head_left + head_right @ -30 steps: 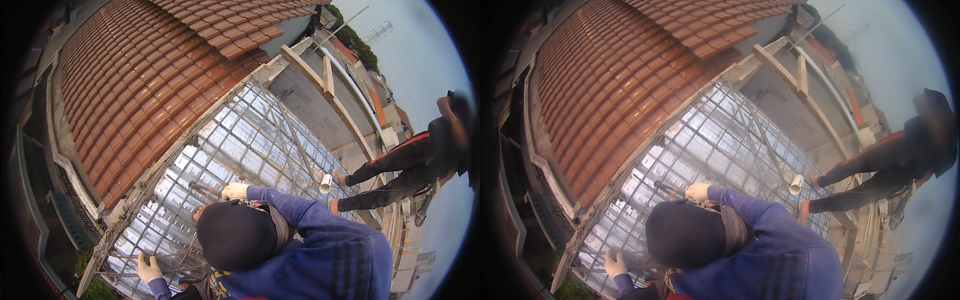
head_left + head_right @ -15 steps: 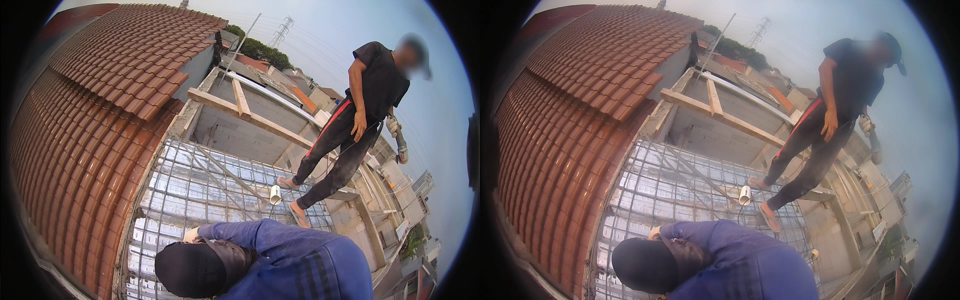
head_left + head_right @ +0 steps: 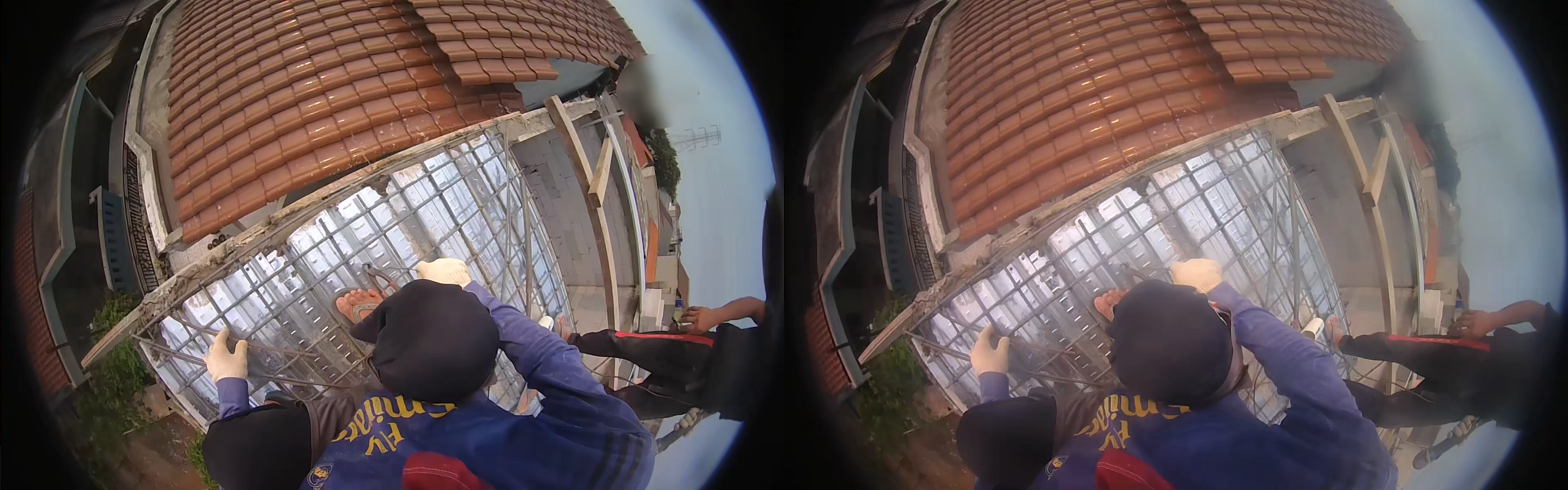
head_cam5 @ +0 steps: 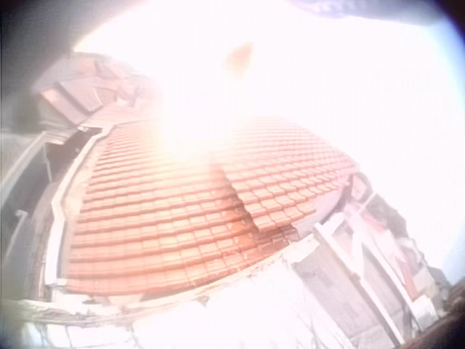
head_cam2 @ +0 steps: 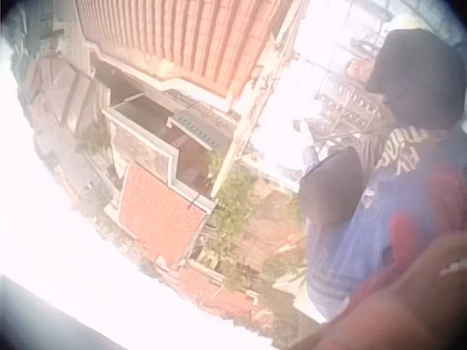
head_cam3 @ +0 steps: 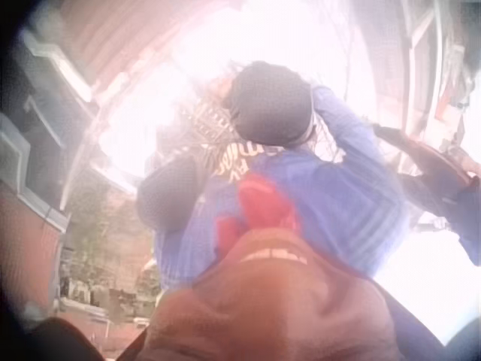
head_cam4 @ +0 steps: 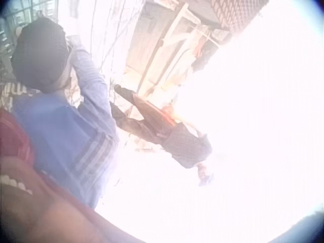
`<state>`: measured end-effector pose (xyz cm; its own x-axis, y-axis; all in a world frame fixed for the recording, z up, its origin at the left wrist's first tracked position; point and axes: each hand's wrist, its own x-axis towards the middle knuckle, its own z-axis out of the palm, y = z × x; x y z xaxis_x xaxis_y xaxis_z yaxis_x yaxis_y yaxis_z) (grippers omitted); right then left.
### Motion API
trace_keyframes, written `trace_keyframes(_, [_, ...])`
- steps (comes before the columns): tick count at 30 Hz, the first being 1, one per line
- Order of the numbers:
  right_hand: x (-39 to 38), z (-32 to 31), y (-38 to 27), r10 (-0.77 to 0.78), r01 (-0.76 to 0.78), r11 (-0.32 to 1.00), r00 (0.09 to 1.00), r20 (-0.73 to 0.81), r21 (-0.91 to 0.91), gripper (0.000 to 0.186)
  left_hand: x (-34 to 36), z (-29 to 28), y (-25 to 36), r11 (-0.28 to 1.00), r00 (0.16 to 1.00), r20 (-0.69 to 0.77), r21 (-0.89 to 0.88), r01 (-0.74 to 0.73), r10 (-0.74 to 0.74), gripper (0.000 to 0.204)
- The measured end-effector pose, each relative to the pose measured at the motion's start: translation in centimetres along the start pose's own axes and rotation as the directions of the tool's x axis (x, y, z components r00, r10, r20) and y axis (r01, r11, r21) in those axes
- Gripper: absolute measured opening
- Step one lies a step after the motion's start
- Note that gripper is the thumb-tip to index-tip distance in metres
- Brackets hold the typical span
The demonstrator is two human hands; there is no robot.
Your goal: The person uses pliers to cut sections of a metal grid on a roof. They repeatedly grip and cut the grid wires, then remove the cut pieces.
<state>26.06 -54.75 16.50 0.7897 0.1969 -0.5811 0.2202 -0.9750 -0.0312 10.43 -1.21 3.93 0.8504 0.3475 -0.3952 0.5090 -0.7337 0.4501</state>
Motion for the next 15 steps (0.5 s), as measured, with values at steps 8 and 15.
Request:
trace_keyframes(8, [1.9, -5.0, -4.3, 0.073, -0.034, 0.977, 0.981, 0.18, -0.213, 0.034, -0.8, -0.4, 1.5, 0.986, 0.986, 0.022, 0.034, 0.162, -0.163, 0.055])
trace_keyframes(15, [1.0, -11.7, -4.1, -0.118, 0.258, 0.868, 0.937, 0.33, -0.424, 0.033, -1.1, -0.1, 0.8, 0.997, 0.997, 0.0, 0.02, 0.078, -0.078, 0.059])
